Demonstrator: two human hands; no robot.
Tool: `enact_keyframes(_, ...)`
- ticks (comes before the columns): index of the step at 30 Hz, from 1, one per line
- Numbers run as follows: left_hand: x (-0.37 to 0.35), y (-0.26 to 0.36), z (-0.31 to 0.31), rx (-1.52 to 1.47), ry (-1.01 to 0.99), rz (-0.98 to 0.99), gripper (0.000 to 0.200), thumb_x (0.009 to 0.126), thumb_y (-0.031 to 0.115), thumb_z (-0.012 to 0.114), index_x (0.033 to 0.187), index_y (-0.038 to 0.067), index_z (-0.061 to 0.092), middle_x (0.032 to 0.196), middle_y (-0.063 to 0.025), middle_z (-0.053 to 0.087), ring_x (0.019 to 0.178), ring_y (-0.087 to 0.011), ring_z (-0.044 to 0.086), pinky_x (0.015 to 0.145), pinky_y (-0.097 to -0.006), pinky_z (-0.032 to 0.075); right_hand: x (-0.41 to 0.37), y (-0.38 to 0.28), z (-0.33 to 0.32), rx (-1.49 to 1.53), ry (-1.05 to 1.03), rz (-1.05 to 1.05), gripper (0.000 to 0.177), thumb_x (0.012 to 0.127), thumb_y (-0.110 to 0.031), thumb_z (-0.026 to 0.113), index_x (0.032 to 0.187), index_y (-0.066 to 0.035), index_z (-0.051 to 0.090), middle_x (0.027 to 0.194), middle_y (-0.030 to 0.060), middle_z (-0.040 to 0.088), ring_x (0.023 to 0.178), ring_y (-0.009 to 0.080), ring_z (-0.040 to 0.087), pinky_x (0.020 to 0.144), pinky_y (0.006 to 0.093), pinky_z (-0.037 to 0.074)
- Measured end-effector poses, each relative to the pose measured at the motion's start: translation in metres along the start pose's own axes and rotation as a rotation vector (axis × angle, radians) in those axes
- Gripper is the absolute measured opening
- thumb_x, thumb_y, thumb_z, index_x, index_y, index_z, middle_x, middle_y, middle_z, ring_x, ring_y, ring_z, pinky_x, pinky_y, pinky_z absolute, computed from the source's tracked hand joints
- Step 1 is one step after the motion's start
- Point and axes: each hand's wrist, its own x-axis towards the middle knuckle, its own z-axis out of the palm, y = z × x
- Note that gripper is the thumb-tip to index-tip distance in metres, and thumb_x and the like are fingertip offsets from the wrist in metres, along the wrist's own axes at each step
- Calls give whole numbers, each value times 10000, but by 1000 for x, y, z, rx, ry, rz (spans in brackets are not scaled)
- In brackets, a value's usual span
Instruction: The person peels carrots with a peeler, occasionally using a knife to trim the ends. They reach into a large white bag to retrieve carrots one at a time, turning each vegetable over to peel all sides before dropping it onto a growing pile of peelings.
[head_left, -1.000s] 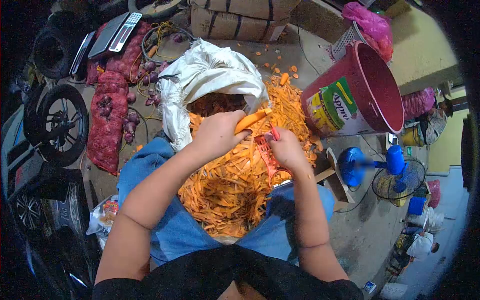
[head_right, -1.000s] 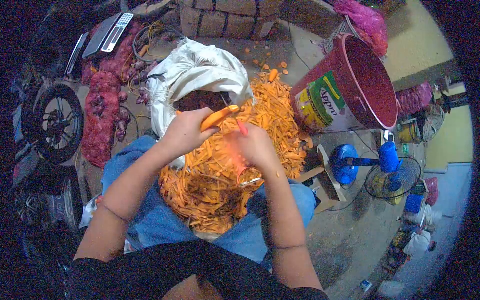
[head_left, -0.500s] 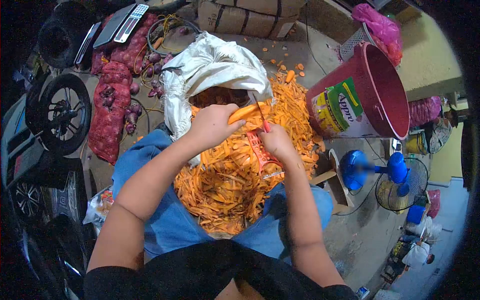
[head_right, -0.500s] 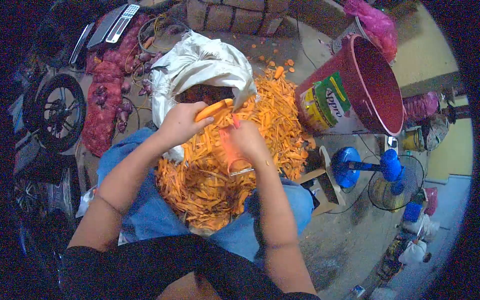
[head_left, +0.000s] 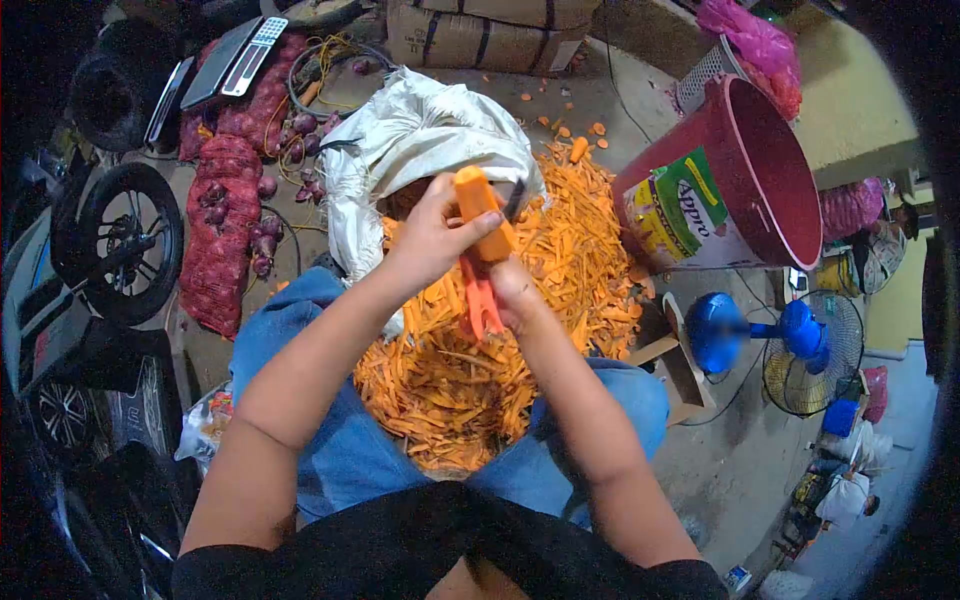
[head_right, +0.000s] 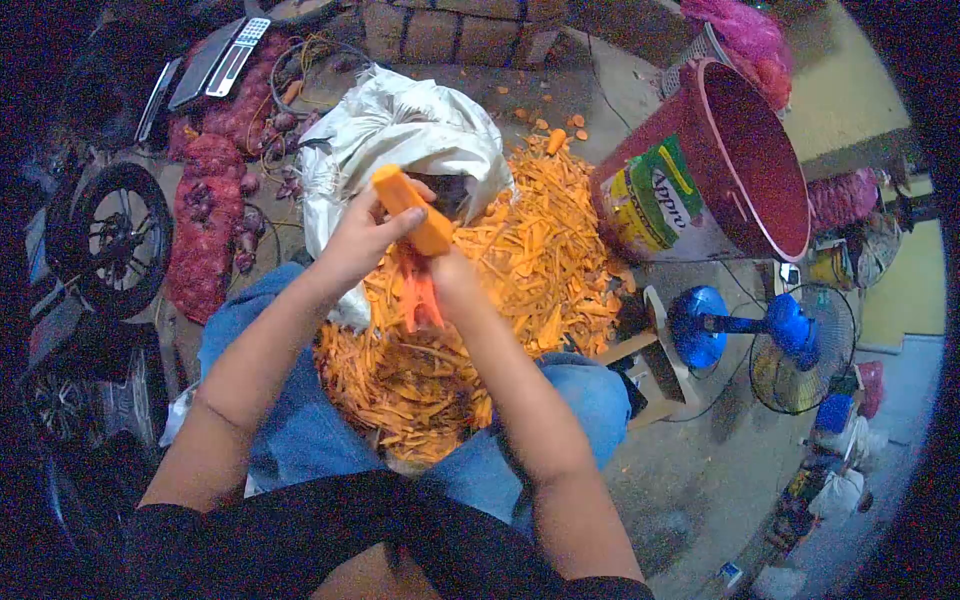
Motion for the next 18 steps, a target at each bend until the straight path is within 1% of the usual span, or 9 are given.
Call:
enact_keyframes(1, 0, 2, -4, 3, 1, -2, 216, 744, 170, 528, 912, 41, 489, 900, -27, 487, 857, -110, 460, 753, -240, 368, 3, -6, 1, 66, 1, -29, 170, 782, -186, 446, 906, -73, 473, 724, -2, 483, 617, 101, 463, 517, 253, 405)
enact_keyframes(2, 1, 5, -11, 41, -47, 10, 220, 731, 148, 538, 914, 32, 497, 901, -29, 492, 852, -111, 468, 741, -236, 381, 6, -11, 4, 152, 160, -104, 166, 799, -128, 396, 933, -57, 463, 770, 13, 501, 639, 103, 480, 569, 232, 405)
enact_keyframes(5, 4, 8, -21, 105, -135, 20, 260, 698, 107, 571, 935, 17, 512, 888, -36, 515, 809, -108, 499, 687, -220, 416, 23, -21, -28, 5, 176, -293, 157, 794, -83, 390, 917, -37, 476, 809, 29, 519, 659, 106, 500, 563, 223, 407)
enact_keyframes(7, 1, 23, -21, -42, -200, -211, 296, 685, 80, 579, 962, 14, 501, 882, -46, 525, 776, -108, 515, 661, -209, 425, 15, -34, -29, -18, 256, -309, 131, 778, -46, 399, 872, -22, 488, 813, 44, 531, 652, 110, 515, 526, 223, 409)
enact_keyframes(9, 3, 21, -24, -14, -208, -212, 320, 673, 90, 590, 970, 10, 497, 849, -44, 539, 745, -105, 523, 662, -213, 422, 3, -44, -23, -171, 275, -358, 106, 770, -27, 398, 828, -25, 487, 749, 39, 530, 587, 103, 498, 476, 227, 402)
enact_keyframes(11, 6, 20, -31, 363, -372, -163, 338, 665, 103, 597, 974, 13, 495, 826, -33, 551, 722, -99, 527, 649, -218, 426, 3, -46, -27, -204, 297, -402, 96, 754, -7, 404, 798, -28, 486, 705, 33, 522, 544, 93, 472, 452, 231, 389)
enact_keyframes(15, 5, 24, -35, 411, -537, -246, 372, 660, 216, 607, 959, 19, 509, 760, -23, 567, 658, -78, 527, 575, -187, 418, -3, -54, -29, -275, 297, -460, 78, 781, -91, 439, 808, -31, 480, 678, 15, 512, 542, 80, 464, 478, 212, 384)
enact_keyframes(17, 4, 29, -35, 63, -608, -461, 349, 673, 220, 593, 937, 8, 510, 753, -41, 565, 632, -90, 541, 530, -204, 424, -5, -55, -29, -291, 291, -433, 111, 789, -133, 454, 812, -25, 474, 675, 8, 510, 572, 81, 483, 516, 202, 393)
enact_keyframes(18, 3, 27, -32, 3, -613, -460, 343, 682, 233, 585, 916, -3, 503, 731, -60, 559, 625, -95, 548, 503, -216, 429, -6, -55, -26, -466, 271, -542, 131, 799, -149, 442, 814, -25, 482, 651, 14, 514, 540, 79, 479, 472, 220, 387)
